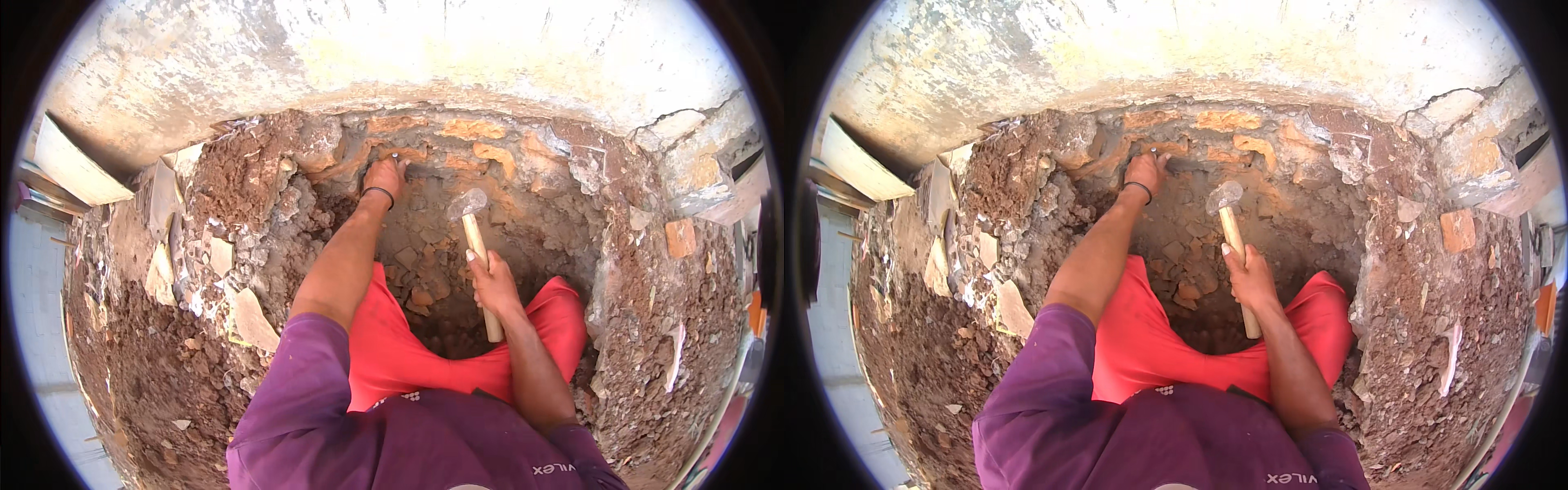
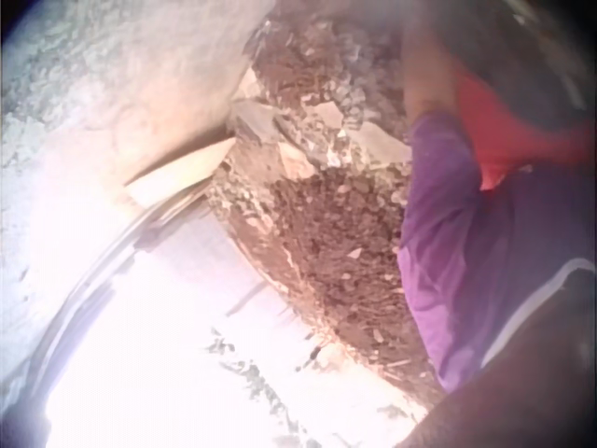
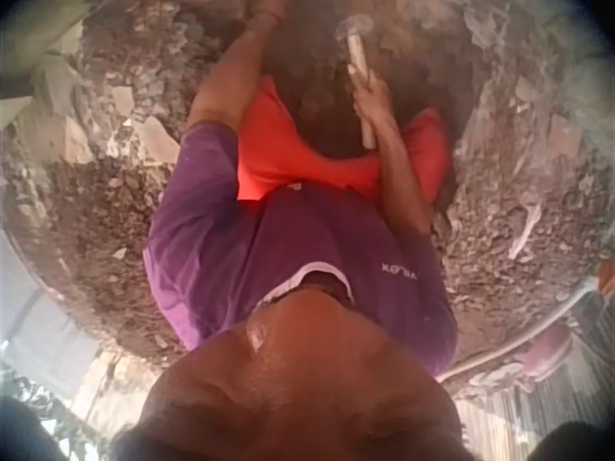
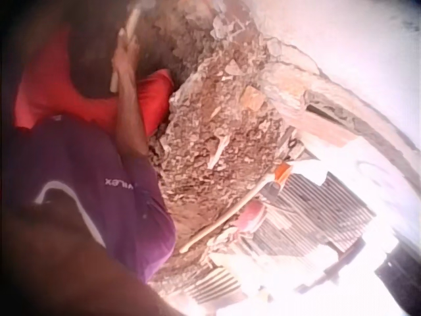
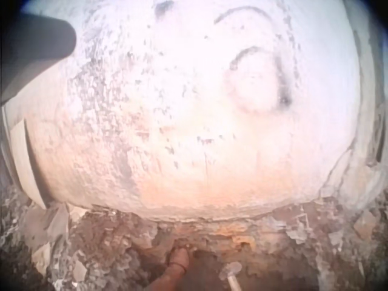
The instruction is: The person uses a hammer to break bricks and loosen soil inside a hole in the ground, removing pieces of debris by hand.
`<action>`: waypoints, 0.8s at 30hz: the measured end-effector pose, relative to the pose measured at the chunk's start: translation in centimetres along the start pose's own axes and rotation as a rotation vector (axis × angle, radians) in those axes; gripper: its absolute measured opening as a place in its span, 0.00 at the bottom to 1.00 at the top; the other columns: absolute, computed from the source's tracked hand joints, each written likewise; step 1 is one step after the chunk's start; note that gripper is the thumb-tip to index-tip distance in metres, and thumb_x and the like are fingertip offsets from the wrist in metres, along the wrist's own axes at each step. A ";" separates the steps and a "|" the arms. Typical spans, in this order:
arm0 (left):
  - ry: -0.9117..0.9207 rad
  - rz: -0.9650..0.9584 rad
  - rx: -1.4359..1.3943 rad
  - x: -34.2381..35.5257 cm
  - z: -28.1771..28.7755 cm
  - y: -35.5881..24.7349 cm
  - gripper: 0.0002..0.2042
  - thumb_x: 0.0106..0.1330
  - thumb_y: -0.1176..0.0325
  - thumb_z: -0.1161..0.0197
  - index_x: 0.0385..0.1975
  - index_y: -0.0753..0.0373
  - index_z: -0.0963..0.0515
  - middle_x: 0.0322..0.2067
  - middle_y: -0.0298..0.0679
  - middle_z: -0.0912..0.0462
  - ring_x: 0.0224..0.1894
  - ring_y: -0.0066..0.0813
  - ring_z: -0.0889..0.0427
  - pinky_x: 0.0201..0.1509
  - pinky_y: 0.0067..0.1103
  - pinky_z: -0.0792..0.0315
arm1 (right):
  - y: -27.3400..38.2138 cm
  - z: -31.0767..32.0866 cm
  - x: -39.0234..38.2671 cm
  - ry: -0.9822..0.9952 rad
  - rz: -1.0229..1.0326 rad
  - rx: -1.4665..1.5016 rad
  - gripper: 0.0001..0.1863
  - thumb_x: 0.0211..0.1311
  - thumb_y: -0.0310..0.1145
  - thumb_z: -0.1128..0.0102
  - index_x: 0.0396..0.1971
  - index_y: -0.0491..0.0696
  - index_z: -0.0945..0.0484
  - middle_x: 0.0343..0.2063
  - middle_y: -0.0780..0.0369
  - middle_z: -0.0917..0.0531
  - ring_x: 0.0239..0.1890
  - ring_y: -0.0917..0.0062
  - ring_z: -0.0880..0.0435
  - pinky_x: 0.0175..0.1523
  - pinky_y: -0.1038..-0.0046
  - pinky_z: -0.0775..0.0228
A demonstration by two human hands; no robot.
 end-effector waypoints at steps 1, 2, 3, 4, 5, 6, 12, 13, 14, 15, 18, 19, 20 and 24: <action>-0.001 0.003 0.002 0.0 0.0 -0.1 0.24 0.74 0.49 0.47 0.45 0.67 0.19 0.41 0.60 0.16 0.48 0.56 0.16 0.52 0.41 0.22 | 0.2 0.0 -0.1 0.010 0.021 -0.020 0.23 0.72 0.52 0.43 0.35 0.44 0.30 0.16 0.63 0.27 0.11 0.77 0.28 0.17 0.70 0.35; 0.006 0.005 -0.005 -0.1 0.1 -0.1 0.23 0.74 0.50 0.47 0.45 0.66 0.19 0.42 0.60 0.16 0.47 0.56 0.16 0.52 0.41 0.22 | 0.3 0.0 -0.2 0.020 0.042 -0.040 0.23 0.72 0.52 0.44 0.35 0.44 0.30 0.16 0.63 0.27 0.11 0.77 0.27 0.17 0.69 0.34; 0.011 0.007 -0.011 -0.2 0.2 -0.2 0.21 0.74 0.51 0.47 0.44 0.65 0.18 0.42 0.59 0.16 0.47 0.56 0.16 0.52 0.41 0.22 | 0.1 0.0 -0.1 0.024 0.043 -0.040 0.23 0.72 0.52 0.44 0.35 0.44 0.30 0.16 0.63 0.27 0.11 0.77 0.27 0.17 0.69 0.34; 0.007 0.006 -0.009 -0.1 0.2 0.1 0.21 0.74 0.51 0.47 0.44 0.65 0.18 0.42 0.59 0.16 0.47 0.56 0.16 0.52 0.41 0.22 | 0.0 0.1 0.1 0.017 0.069 -0.043 0.23 0.72 0.52 0.44 0.36 0.44 0.31 0.16 0.63 0.27 0.11 0.77 0.27 0.17 0.69 0.34; 0.110 0.020 -0.181 0.3 0.1 0.9 0.21 0.74 0.52 0.47 0.45 0.66 0.18 0.41 0.59 0.16 0.46 0.56 0.16 0.52 0.42 0.22 | 0.4 0.0 0.2 0.016 0.106 -0.044 0.23 0.72 0.52 0.44 0.36 0.44 0.31 0.15 0.64 0.27 0.11 0.77 0.27 0.17 0.69 0.34; 0.211 0.032 -0.353 0.5 0.1 1.5 0.21 0.74 0.52 0.46 0.46 0.66 0.19 0.40 0.58 0.15 0.46 0.56 0.16 0.52 0.42 0.22 | 0.9 -0.1 0.0 0.023 0.122 -0.041 0.23 0.72 0.52 0.44 0.36 0.44 0.31 0.15 0.64 0.27 0.11 0.77 0.27 0.17 0.69 0.34; 0.268 -0.251 0.156 -6.3 -2.1 -3.0 0.14 0.70 0.64 0.45 0.45 0.64 0.16 0.38 0.57 0.14 0.44 0.52 0.14 0.53 0.39 0.21 | 1.1 1.8 -0.1 -0.057 0.070 0.038 0.22 0.72 0.52 0.44 0.36 0.44 0.30 0.15 0.65 0.28 0.11 0.78 0.27 0.17 0.71 0.35; 0.260 -0.273 0.226 -6.7 -2.8 -1.7 0.13 0.69 0.65 0.44 0.44 0.63 0.15 0.40 0.57 0.14 0.45 0.50 0.14 0.53 0.38 0.21 | 1.5 1.3 0.0 -0.027 0.081 0.083 0.22 0.72 0.52 0.44 0.36 0.45 0.30 0.14 0.65 0.28 0.11 0.78 0.27 0.16 0.71 0.35; 0.304 -0.253 0.285 -7.8 -4.2 -0.9 0.13 0.68 0.65 0.43 0.44 0.63 0.15 0.41 0.56 0.14 0.46 0.50 0.14 0.54 0.38 0.21 | 1.6 0.8 0.2 -0.002 0.077 0.122 0.22 0.72 0.52 0.44 0.36 0.45 0.30 0.14 0.65 0.28 0.11 0.79 0.28 0.16 0.71 0.35; 0.355 -0.234 0.337 -9.2 -5.7 -0.6 0.13 0.67 0.64 0.42 0.44 0.63 0.15 0.42 0.55 0.14 0.47 0.49 0.14 0.54 0.37 0.22 | 1.7 0.5 0.3 0.005 0.079 0.123 0.22 0.72 0.52 0.44 0.36 0.45 0.30 0.14 0.65 0.28 0.11 0.79 0.28 0.16 0.71 0.35; 0.410 -0.423 0.375 -12.0 -8.4 -2.3 0.13 0.65 0.64 0.39 0.43 0.62 0.15 0.43 0.54 0.14 0.49 0.48 0.15 0.54 0.37 0.22 | 2.3 0.6 0.6 -0.007 0.043 0.152 0.22 0.72 0.52 0.44 0.36 0.46 0.31 0.14 0.66 0.29 0.10 0.80 0.29 0.15 0.72 0.36; 0.439 -0.364 0.343 -11.2 -7.1 -3.8 0.12 0.65 0.63 0.38 0.40 0.63 0.15 0.42 0.54 0.14 0.48 0.49 0.15 0.53 0.37 0.22 | 1.7 1.3 0.5 -0.028 0.008 0.200 0.22 0.72 0.52 0.44 0.36 0.46 0.31 0.14 0.67 0.30 0.10 0.80 0.30 0.14 0.72 0.36; 0.282 -0.228 0.214 -10.1 -5.3 -4.0 0.12 0.65 0.62 0.38 0.38 0.64 0.15 0.40 0.55 0.14 0.46 0.50 0.14 0.52 0.38 0.21 | 1.4 1.5 0.6 -0.041 -0.014 0.247 0.22 0.72 0.52 0.44 0.36 0.46 0.32 0.14 0.67 0.31 0.10 0.81 0.30 0.14 0.72 0.36; -0.016 0.030 -0.187 -5.0 -2.5 1.4 0.14 0.65 0.61 0.39 0.30 0.67 0.16 0.31 0.55 0.14 0.37 0.52 0.14 0.45 0.38 0.22 | 1.6 1.5 0.9 -0.019 -0.009 0.268 0.22 0.72 0.53 0.44 0.36 0.47 0.32 0.14 0.68 0.31 0.10 0.81 0.31 0.14 0.73 0.36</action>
Point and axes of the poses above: each hand's wrist, its own x-axis towards the middle knuckle, its own z-axis out of the back of the hand, y = z × x, the point moved 4 cm from there along x, towards the middle knuckle
